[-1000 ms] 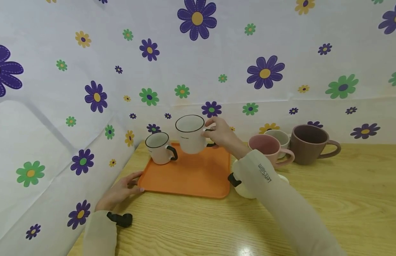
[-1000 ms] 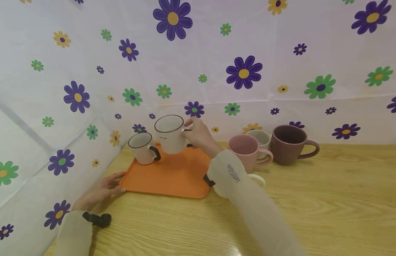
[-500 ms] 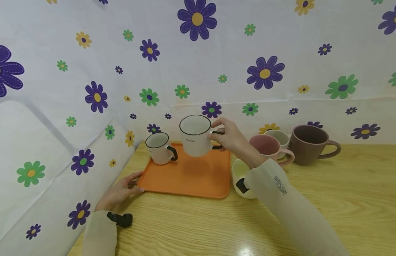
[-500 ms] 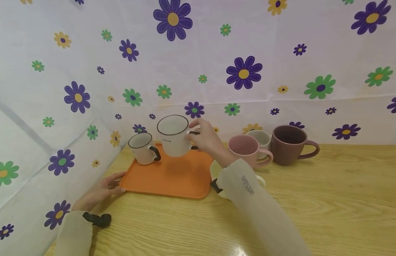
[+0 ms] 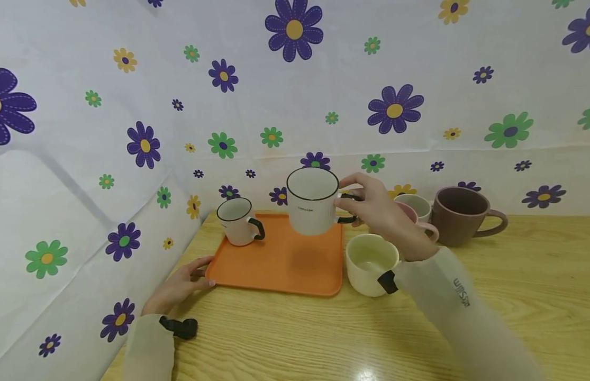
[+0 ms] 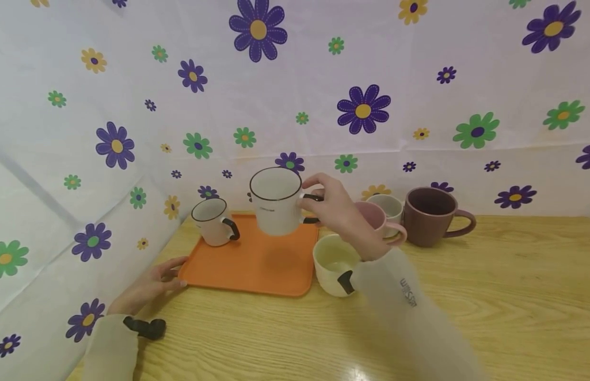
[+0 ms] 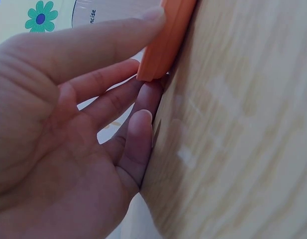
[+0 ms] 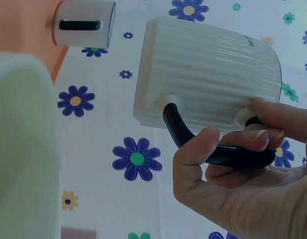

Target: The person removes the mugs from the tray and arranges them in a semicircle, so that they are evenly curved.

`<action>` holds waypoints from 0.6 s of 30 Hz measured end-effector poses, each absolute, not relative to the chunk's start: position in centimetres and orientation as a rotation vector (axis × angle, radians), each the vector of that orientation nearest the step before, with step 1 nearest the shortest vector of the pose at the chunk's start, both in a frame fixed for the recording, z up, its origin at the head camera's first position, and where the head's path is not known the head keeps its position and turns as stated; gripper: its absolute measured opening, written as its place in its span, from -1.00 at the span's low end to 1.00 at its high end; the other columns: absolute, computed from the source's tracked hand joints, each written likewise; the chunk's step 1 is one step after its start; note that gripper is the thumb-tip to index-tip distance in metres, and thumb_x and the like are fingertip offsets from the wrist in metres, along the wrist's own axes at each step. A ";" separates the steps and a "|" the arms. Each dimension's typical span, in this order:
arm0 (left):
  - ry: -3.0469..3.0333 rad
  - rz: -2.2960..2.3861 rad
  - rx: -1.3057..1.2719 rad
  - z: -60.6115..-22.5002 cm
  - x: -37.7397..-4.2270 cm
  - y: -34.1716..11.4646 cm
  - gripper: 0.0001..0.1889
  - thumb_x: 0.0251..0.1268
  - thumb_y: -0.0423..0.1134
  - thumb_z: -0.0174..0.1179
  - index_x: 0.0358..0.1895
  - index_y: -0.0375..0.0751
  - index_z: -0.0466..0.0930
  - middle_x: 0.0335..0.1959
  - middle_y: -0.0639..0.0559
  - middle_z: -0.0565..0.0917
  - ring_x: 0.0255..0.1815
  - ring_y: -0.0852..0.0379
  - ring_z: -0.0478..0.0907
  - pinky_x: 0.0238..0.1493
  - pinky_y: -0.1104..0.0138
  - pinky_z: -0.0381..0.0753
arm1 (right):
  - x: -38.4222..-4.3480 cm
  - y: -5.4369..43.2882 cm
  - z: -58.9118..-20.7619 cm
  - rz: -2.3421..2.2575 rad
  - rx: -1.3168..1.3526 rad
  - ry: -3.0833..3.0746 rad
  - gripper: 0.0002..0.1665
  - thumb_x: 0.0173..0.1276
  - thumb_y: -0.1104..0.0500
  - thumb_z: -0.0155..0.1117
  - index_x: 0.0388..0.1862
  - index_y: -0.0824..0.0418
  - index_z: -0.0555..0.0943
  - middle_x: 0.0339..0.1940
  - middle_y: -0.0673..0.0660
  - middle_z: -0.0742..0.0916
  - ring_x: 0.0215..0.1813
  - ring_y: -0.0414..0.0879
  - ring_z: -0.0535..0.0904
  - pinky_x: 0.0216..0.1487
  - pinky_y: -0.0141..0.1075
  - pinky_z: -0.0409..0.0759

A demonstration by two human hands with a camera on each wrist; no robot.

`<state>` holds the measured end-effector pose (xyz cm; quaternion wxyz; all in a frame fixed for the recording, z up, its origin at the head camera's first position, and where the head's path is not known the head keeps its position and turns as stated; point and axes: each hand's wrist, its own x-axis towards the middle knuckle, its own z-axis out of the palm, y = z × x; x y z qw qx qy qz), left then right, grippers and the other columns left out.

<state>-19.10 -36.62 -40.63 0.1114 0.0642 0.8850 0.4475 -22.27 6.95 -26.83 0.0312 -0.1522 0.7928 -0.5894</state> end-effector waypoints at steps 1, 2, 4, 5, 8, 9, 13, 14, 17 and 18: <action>2.601 1.311 0.194 -40.6 -19.1 -36.6 -0.25 0.38 -0.32 0.29 0.52 -0.50 0.13 0.34 -0.49 0.39 0.26 -0.36 0.44 0.23 -0.11 0.46 | -22.1 7.3 -26.7 -1.813 -0.467 2.450 -0.55 0.50 0.35 0.20 0.30 0.41 0.37 -0.04 0.35 0.73 -0.18 -0.03 0.58 -0.41 -0.28 0.63; 2.601 1.311 0.198 -40.6 -19.1 -36.6 -0.24 0.38 -0.32 0.29 0.52 -0.50 0.13 0.35 -0.50 0.38 0.27 -0.36 0.44 0.24 -0.13 0.45 | -21.9 7.7 -26.7 -1.806 -0.457 2.462 -0.55 0.51 0.34 0.21 0.30 0.40 0.38 -0.11 0.30 0.73 -0.22 -0.05 0.56 -0.42 -0.29 0.61; 2.605 1.308 0.205 -40.6 -19.1 -36.6 -0.24 0.38 -0.32 0.29 0.52 -0.51 0.13 0.36 -0.50 0.37 0.27 -0.37 0.44 0.24 -0.13 0.45 | -21.6 8.4 -26.5 -1.776 -0.439 2.496 -0.54 0.51 0.32 0.21 0.31 0.39 0.37 -0.21 0.23 0.70 -0.28 -0.05 0.51 -0.43 -0.29 0.58; 2.604 1.309 0.203 -40.6 -19.1 -36.5 -0.24 0.38 -0.33 0.29 0.52 -0.51 0.13 0.36 -0.50 0.37 0.26 -0.36 0.44 0.23 -0.12 0.46 | -21.4 8.8 -26.5 -1.766 -0.426 2.504 -0.53 0.51 0.32 0.21 0.33 0.38 0.36 -0.22 0.21 0.69 -0.30 -0.05 0.50 -0.42 -0.29 0.59; 2.602 1.316 0.199 -40.6 -19.0 -36.5 -0.25 0.38 -0.34 0.29 0.52 -0.51 0.13 0.34 -0.50 0.39 0.24 -0.34 0.47 0.19 -0.06 0.50 | -21.0 9.6 -26.4 -1.734 -0.384 2.527 -0.48 0.52 0.28 0.22 0.37 0.34 0.35 -0.19 0.21 0.69 -0.30 -0.03 0.52 -0.35 -0.29 0.66; 2.604 1.317 0.199 -40.6 -19.0 -36.5 -0.25 0.38 -0.34 0.29 0.52 -0.52 0.13 0.33 -0.49 0.40 0.23 -0.33 0.48 0.18 -0.04 0.51 | -20.9 9.9 -26.4 -1.732 -0.381 2.528 -0.47 0.52 0.28 0.22 0.38 0.34 0.33 -0.20 0.22 0.69 -0.30 -0.03 0.53 -0.33 -0.29 0.68; 2.610 1.320 0.206 -40.6 -18.9 -36.5 -0.25 0.37 -0.35 0.29 0.52 -0.52 0.14 0.31 -0.49 0.42 0.22 -0.33 0.49 0.15 -0.01 0.52 | -20.4 11.0 -26.5 -1.732 -0.370 2.536 -0.45 0.52 0.28 0.22 0.40 0.35 0.31 -0.17 0.28 0.70 -0.22 -0.01 0.60 -0.26 -0.25 0.72; 2.613 1.318 0.205 -40.6 -18.9 -36.5 -0.25 0.37 -0.34 0.29 0.52 -0.51 0.14 0.31 -0.49 0.42 0.22 -0.33 0.49 0.15 -0.01 0.52 | -20.3 11.3 -26.6 -1.731 -0.370 2.543 -0.45 0.52 0.29 0.22 0.40 0.36 0.31 -0.14 0.32 0.71 -0.18 0.01 0.62 -0.22 -0.22 0.72; 2.619 1.308 0.205 -40.6 -19.0 -36.5 -0.25 0.38 -0.34 0.29 0.52 -0.51 0.14 0.31 -0.49 0.42 0.22 -0.34 0.48 0.15 -0.02 0.51 | -20.0 12.1 -26.9 -1.692 -0.363 2.581 -0.44 0.51 0.27 0.24 0.40 0.35 0.33 0.02 0.39 0.71 -0.01 0.08 0.65 0.09 -0.06 0.63; 2.622 1.305 0.203 -40.6 -19.0 -36.5 -0.25 0.37 -0.34 0.29 0.52 -0.51 0.14 0.31 -0.50 0.42 0.23 -0.34 0.48 0.14 -0.02 0.51 | -19.9 12.4 -27.0 -1.682 -0.364 2.593 -0.44 0.51 0.26 0.25 0.40 0.35 0.34 0.05 0.41 0.71 0.03 0.09 0.65 0.17 0.00 0.56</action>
